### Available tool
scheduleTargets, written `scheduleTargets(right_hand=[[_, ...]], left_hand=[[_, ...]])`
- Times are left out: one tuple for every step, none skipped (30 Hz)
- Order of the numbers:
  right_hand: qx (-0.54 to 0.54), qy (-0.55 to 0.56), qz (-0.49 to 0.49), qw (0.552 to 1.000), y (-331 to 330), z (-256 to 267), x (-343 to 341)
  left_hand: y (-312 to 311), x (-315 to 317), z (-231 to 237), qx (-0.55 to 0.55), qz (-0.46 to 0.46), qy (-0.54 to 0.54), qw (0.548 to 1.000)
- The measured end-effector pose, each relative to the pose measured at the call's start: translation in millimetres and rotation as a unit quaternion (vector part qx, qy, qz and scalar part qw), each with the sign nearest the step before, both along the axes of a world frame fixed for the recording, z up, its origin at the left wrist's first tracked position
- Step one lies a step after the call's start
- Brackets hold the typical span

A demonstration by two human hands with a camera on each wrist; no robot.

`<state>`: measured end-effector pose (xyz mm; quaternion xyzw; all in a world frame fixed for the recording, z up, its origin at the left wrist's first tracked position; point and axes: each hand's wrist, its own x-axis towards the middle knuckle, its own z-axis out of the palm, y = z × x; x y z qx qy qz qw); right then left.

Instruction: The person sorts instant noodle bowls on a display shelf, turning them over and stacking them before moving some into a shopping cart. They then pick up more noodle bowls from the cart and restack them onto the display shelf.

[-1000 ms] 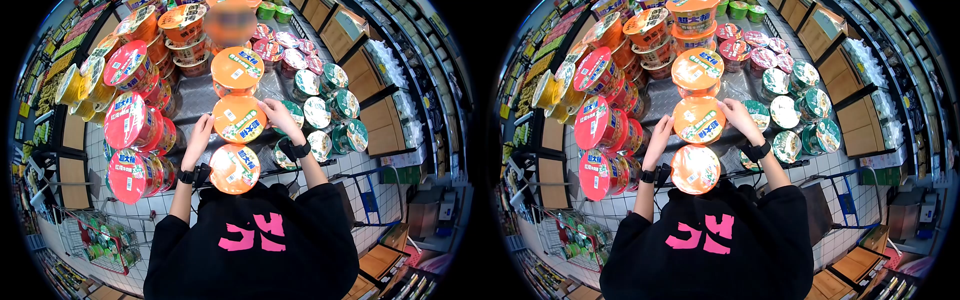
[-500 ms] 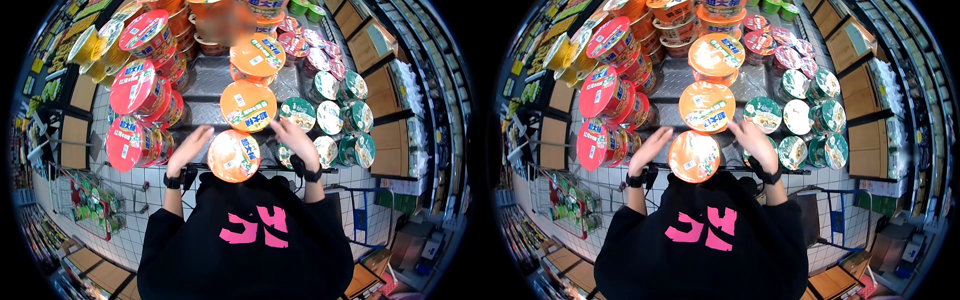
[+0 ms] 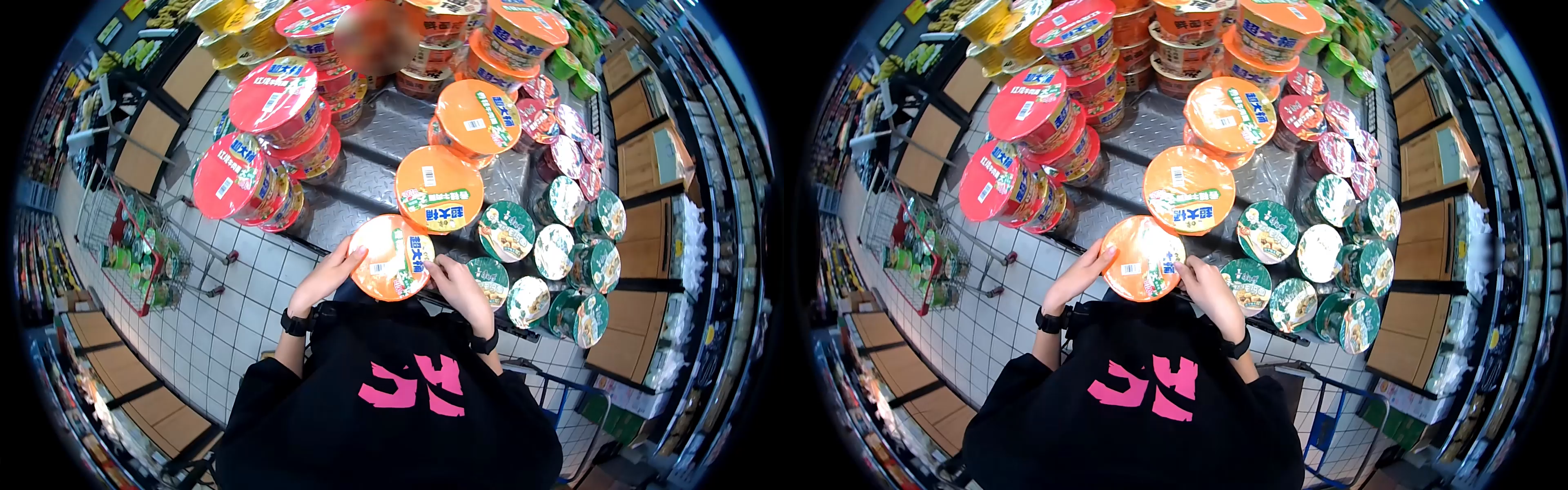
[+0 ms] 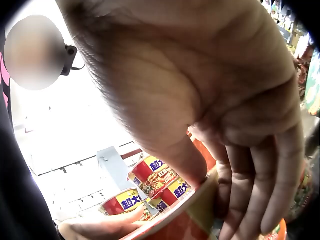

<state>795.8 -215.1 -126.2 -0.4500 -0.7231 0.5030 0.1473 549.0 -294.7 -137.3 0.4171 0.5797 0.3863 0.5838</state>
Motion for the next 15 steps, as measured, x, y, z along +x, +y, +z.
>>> scheduleTargets(right_hand=[[-0.002, 0.000, 0.010, 1.000, -0.1, -1.2, -0.2], [0.009, -0.014, 0.007, 1.000, -0.4, -2.7, 0.0], [0.019, -0.029, 0.003, 0.999, -1.4, -4.1, 0.7], [0.029, -0.042, 0.013, 0.999, -1.0, -5.1, 1.8], [0.026, -0.042, 0.016, 0.999, -3.1, -2.3, 2.1], [0.009, -0.042, 0.017, 0.999, -4.9, 4.4, 1.6], [-0.006, -0.043, 0.018, 0.999, -6.0, 9.2, 0.8], [-0.023, -0.059, 0.012, 0.998, -9.7, 10.3, 1.2], [-0.024, -0.060, 0.012, 0.998, -13.3, 11.6, 1.9], [-0.062, -0.092, 0.019, 0.994, -16.6, 13.0, 2.6], [-0.100, -0.124, 0.025, 0.987, -20.0, 13.7, 3.5], [-0.133, -0.130, 0.027, 0.982, -24.6, 11.2, 4.9], [-0.133, -0.130, 0.025, 0.982, -28.7, 16.5, 4.0], [-0.166, -0.121, 0.014, 0.979, -33.0, 26.0, 1.3], [-0.199, -0.110, 0.002, 0.974, -37.6, 30.4, -1.7]], left_hand=[[-2.2, 1.0, -1.1, 0.012, 0.005, 0.011, 1.000], [-4.5, 2.2, -2.3, 0.013, 0.016, 0.011, 1.000], [-7.6, 1.8, -5.6, 0.009, 0.022, 0.011, 1.000], [-10.5, 0.9, -10.4, 0.010, 0.029, -0.005, 1.000], [-12.8, -1.0, -14.5, 0.011, 0.035, -0.022, 0.999], [-14.3, -5.1, -16.7, 0.010, 0.027, -0.011, 1.000], [-17.2, -11.1, -19.5, 0.009, 0.028, -0.011, 0.999], [-21.3, -19.6, -22.5, -0.026, 0.040, -0.049, 0.998], [-25.8, -28.5, -24.5, -0.061, 0.051, -0.087, 0.993], [-30.7, -37.4, -19.2, -0.050, 0.056, -0.068, 0.995], [-34.5, -50.2, -21.9, -0.050, 0.056, -0.069, 0.995], [-38.2, -66.3, -26.3, -0.078, 0.080, -0.025, 0.993], [-42.0, -82.6, -28.3, -0.106, 0.103, 0.020, 0.989], [-46.9, -99.1, -26.7, -0.098, 0.100, 0.052, 0.989], [-52.0, -118.4, -25.7, -0.098, 0.096, 0.055, 0.989]])
